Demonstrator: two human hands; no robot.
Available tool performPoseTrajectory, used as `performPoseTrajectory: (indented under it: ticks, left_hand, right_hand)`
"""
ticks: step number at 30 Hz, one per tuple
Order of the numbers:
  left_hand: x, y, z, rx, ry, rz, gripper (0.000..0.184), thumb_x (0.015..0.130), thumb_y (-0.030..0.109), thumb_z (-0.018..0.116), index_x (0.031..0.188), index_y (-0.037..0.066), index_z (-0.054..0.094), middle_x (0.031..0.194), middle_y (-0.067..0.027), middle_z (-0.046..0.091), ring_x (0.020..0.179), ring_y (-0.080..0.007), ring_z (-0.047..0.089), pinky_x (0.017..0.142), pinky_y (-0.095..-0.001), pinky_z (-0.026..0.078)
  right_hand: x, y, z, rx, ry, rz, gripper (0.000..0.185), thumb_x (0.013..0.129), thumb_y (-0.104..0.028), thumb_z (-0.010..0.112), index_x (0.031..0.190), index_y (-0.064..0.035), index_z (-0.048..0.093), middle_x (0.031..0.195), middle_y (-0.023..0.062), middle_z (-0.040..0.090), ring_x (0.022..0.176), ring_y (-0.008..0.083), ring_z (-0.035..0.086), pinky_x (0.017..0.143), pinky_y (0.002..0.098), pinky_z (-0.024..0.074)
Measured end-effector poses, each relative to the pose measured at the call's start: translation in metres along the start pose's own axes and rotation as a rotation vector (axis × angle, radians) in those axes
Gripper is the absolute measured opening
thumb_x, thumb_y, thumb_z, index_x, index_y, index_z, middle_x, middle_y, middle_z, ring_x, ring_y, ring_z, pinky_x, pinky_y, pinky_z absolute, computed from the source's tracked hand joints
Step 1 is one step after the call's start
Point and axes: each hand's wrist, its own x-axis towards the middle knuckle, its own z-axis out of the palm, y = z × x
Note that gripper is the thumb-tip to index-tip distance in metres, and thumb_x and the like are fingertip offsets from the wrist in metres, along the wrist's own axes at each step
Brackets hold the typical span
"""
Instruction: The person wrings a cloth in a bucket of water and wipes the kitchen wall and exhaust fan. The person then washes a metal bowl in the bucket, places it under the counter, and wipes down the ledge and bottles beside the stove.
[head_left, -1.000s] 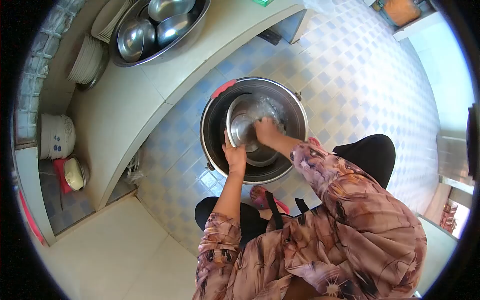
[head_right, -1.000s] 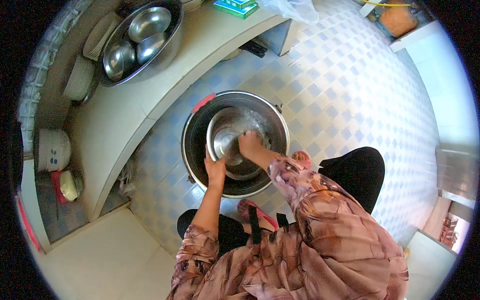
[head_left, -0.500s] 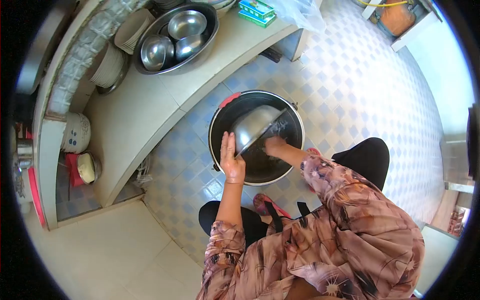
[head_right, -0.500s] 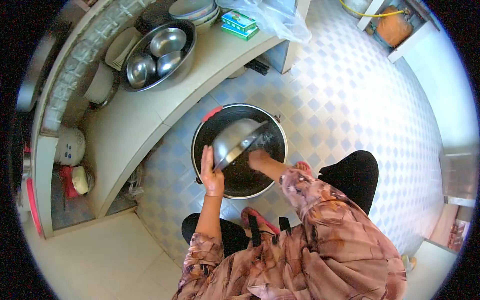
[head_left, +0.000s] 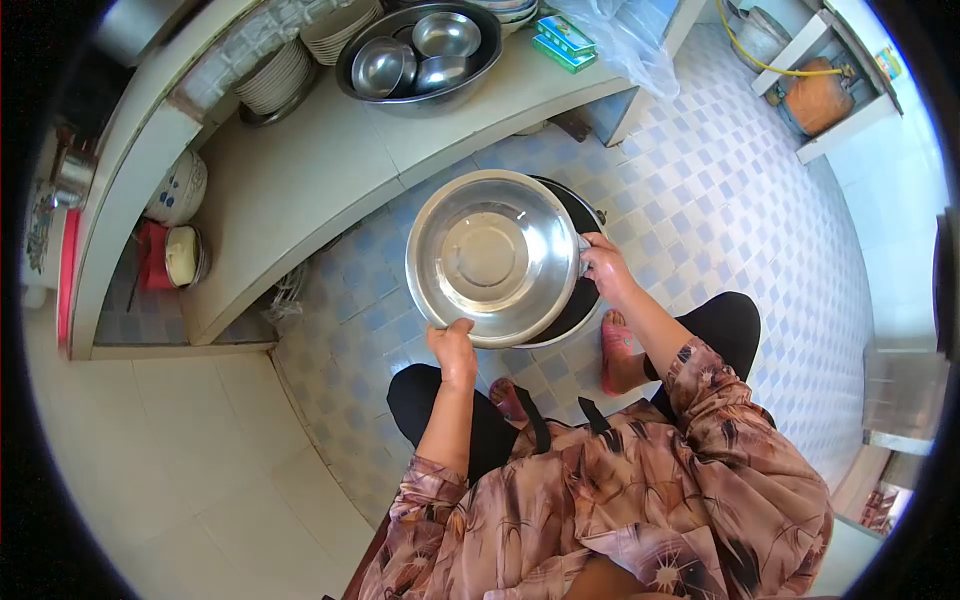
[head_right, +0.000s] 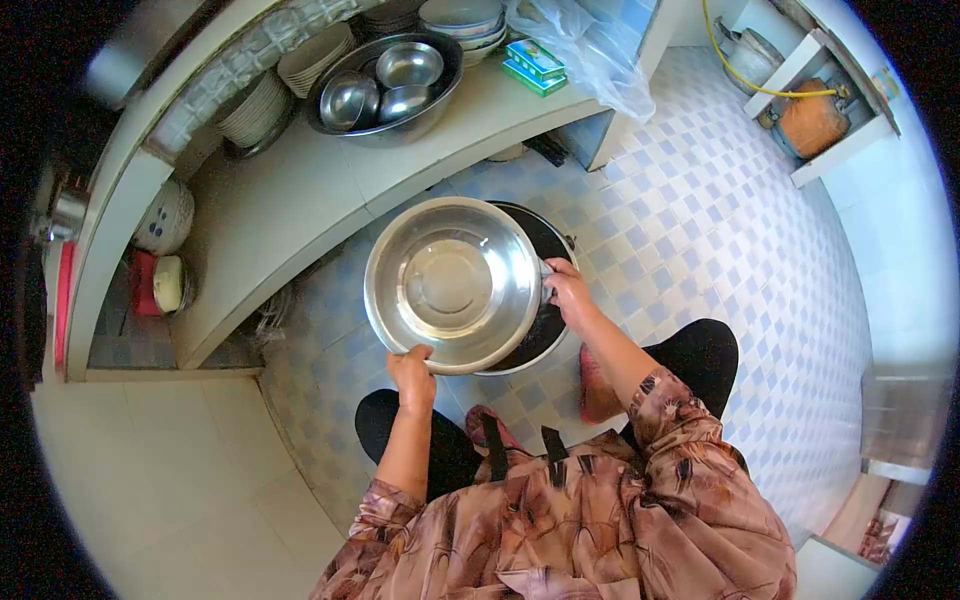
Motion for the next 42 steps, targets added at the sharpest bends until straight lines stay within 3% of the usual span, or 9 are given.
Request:
performPoseTrajectory:
  ticks: [4,11,17,20,22,25,31,36,42]
  left_hand:
    - [-0.013,-0.003,-0.006,-0.004,-0.019,-0.041,0.037,0.064,-0.010,0.050,0.100,-0.004,0.051,0.089,-0.0081,0.057,0.078,-0.0200,0.056,0.071,-0.0297,0.043]
    - [-0.057,0.015,0.007,0.106,-0.175,0.141,0.040,0.066,-0.008,0.051,0.105,-0.002,0.048,0.100,-0.0072,0.055,0.092,-0.0154,0.052,0.085,-0.0262,0.039]
    - [-0.092,0.049,0.035,0.071,-0.321,0.311,0.072,0.067,-0.005,0.052,0.132,-0.003,0.020,0.123,-0.0130,0.039,0.113,-0.0198,0.040,0.096,-0.0290,0.031]
    - [-0.099,0.053,0.046,0.170,-0.442,0.433,0.082,0.067,-0.002,0.056,0.135,-0.001,0.011,0.126,-0.0161,0.033,0.116,-0.0249,0.037,0.097,-0.0330,0.032]
    - [-0.114,0.055,0.056,0.179,-0.443,0.400,0.083,0.066,-0.001,0.056,0.135,0.000,0.010,0.127,-0.0149,0.031,0.117,-0.0246,0.035,0.099,-0.0337,0.030]
    - [-0.120,0.052,0.058,0.233,-0.463,0.435,0.086,0.065,0.000,0.058,0.135,0.002,0.008,0.129,-0.0140,0.027,0.119,-0.0250,0.032,0.100,-0.0349,0.027]
    - [-0.122,0.034,0.050,0.106,-0.433,0.465,0.089,0.064,-0.002,0.058,0.136,0.001,0.006,0.127,-0.0160,0.029,0.117,-0.0249,0.034,0.097,-0.0342,0.032]
    - [-0.125,0.025,0.042,0.012,-0.385,0.220,0.093,0.063,-0.001,0.059,0.137,0.001,0.003,0.132,-0.0149,0.024,0.121,-0.0243,0.028,0.101,-0.0341,0.024]
    - [-0.126,0.024,0.040,0.048,-0.382,0.354,0.091,0.063,0.001,0.060,0.136,-0.001,0.006,0.131,-0.0156,0.024,0.122,-0.0251,0.026,0.102,-0.0343,0.022]
  right_hand:
    - [-0.008,-0.018,0.014,0.149,0.009,0.088,0.022,0.075,-0.016,0.056,0.095,-0.0077,0.058,0.081,0.0015,0.056,0.077,0.0132,0.052,0.066,0.0289,0.0417]
    - [0.013,-0.016,0.005,-0.023,-0.179,-0.218,0.023,0.077,-0.004,0.056,0.100,-0.0014,0.058,0.085,0.0019,0.058,0.080,0.0115,0.053,0.074,0.0249,0.0413]
    - [0.019,-0.036,0.007,-0.215,-0.062,-0.253,0.026,0.078,-0.012,0.060,0.101,-0.0007,0.057,0.084,0.0031,0.058,0.081,0.0124,0.053,0.074,0.0256,0.0414]
    - [0.026,-0.033,0.009,-0.526,-0.072,-0.379,0.045,0.075,-0.022,0.065,0.109,0.0024,0.050,0.093,0.0120,0.057,0.090,0.0204,0.054,0.080,0.0304,0.0424]
    - [-0.005,-0.052,0.036,-1.003,0.265,-0.563,0.071,0.070,-0.032,0.069,0.120,0.0068,0.037,0.108,0.0230,0.049,0.103,0.0321,0.049,0.086,0.0364,0.0412]
    - [-0.023,-0.063,0.050,-1.128,0.317,-0.597,0.082,0.067,-0.035,0.070,0.122,0.0084,0.027,0.114,0.0281,0.041,0.107,0.0400,0.043,0.088,0.0411,0.0402]
    - [-0.025,-0.070,0.052,-1.223,0.336,-0.681,0.069,0.066,-0.028,0.068,0.115,0.0044,0.033,0.106,0.0242,0.044,0.101,0.0375,0.045,0.085,0.0417,0.0412]
    - [-0.023,-0.071,0.052,-1.304,0.316,-0.763,0.064,0.065,-0.022,0.066,0.114,0.0042,0.034,0.106,0.0240,0.044,0.101,0.0365,0.046,0.084,0.0416,0.0415]
    - [-0.024,-0.066,0.051,-1.361,0.269,-0.771,0.062,0.066,-0.018,0.065,0.115,0.0041,0.034,0.106,0.0228,0.045,0.101,0.0367,0.045,0.084,0.0425,0.0400]
